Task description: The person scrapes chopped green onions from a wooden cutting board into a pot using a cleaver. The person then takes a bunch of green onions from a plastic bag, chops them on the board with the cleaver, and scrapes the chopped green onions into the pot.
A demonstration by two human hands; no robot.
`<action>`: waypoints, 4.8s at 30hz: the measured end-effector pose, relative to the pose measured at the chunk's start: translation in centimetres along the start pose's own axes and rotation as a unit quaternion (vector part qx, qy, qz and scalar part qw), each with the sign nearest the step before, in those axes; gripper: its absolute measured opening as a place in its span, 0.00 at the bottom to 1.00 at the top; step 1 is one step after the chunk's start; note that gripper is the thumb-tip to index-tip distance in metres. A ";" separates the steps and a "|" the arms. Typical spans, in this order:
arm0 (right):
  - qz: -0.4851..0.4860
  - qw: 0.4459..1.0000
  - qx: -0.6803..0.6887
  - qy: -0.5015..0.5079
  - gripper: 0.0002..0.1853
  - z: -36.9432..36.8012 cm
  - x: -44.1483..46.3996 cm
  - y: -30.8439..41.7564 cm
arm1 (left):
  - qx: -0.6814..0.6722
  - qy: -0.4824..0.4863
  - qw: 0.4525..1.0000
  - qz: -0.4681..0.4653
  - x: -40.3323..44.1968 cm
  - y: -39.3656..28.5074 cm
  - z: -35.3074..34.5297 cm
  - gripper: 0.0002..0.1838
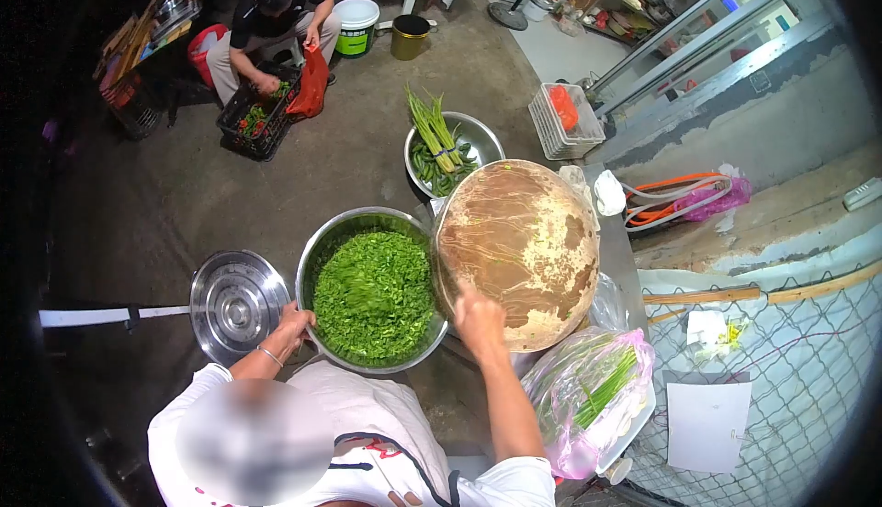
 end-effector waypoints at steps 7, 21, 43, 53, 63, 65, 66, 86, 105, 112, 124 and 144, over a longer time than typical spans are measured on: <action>-0.008 1.000 -0.013 0.015 0.13 -1.2 2.1 -0.7 | -0.011 -0.030 0.999 0.014 -0.6 1.8 0.9 0.18; -0.174 0.862 0.469 -0.079 0.09 -2.0 -0.5 -7.3 | -0.313 -0.230 0.919 0.069 -5.9 16.2 12.3 0.24; -0.325 0.764 0.510 -0.225 0.10 1.4 1.5 -17.2 | -0.675 -0.311 0.668 -0.048 6.8 34.5 19.4 0.11; -0.246 0.953 -0.033 -0.173 0.26 6.7 0.1 -23.3 | -0.605 -0.267 0.749 0.046 0.7 34.4 18.3 0.11; -0.223 0.960 -0.087 -0.144 0.33 3.9 1.2 -27.8 | -0.414 -0.286 0.862 0.061 -0.8 24.2 21.2 0.06; -0.235 0.958 -0.095 -0.131 0.35 3.9 2.1 -28.7 | -0.391 -0.253 0.884 0.049 1.4 21.2 20.5 0.06; -0.242 0.957 -0.099 -0.123 0.36 3.9 2.5 -29.2 | -0.379 -0.237 0.894 0.045 2.3 19.5 20.0 0.06; 0.236 0.961 -0.010 -0.142 0.10 32.5 -9.8 9.4 | 0.109 0.028 0.985 0.133 13.9 2.4 3.5 0.06; 0.148 0.977 0.041 -0.145 0.10 25.3 -11.6 14.1 | 0.371 0.270 0.879 0.131 13.2 -6.0 -11.8 0.26; -0.192 0.947 0.148 -0.209 0.09 25.1 -28.7 -11.7 | 0.621 0.479 0.617 0.069 -7.1 -13.1 -24.9 0.13; -0.319 0.947 0.013 -0.033 0.10 13.0 -33.9 -29.0 | 0.470 0.558 0.417 -0.542 -31.0 -4.6 -62.7 0.21; -0.225 0.957 0.161 -0.085 0.19 15.6 -35.8 -31.9 | 0.489 0.554 0.311 -0.597 -28.3 -7.0 -64.0 0.08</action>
Point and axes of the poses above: each hand's wrist, its own x-axis towards the middle knuckle, its own z-axis out of the back of the hand, y = z × x, the point moved 5 cm from there along x, towards the middle knuckle, and after that the axes turned 5 degrees about y, right-handed, at the moved point
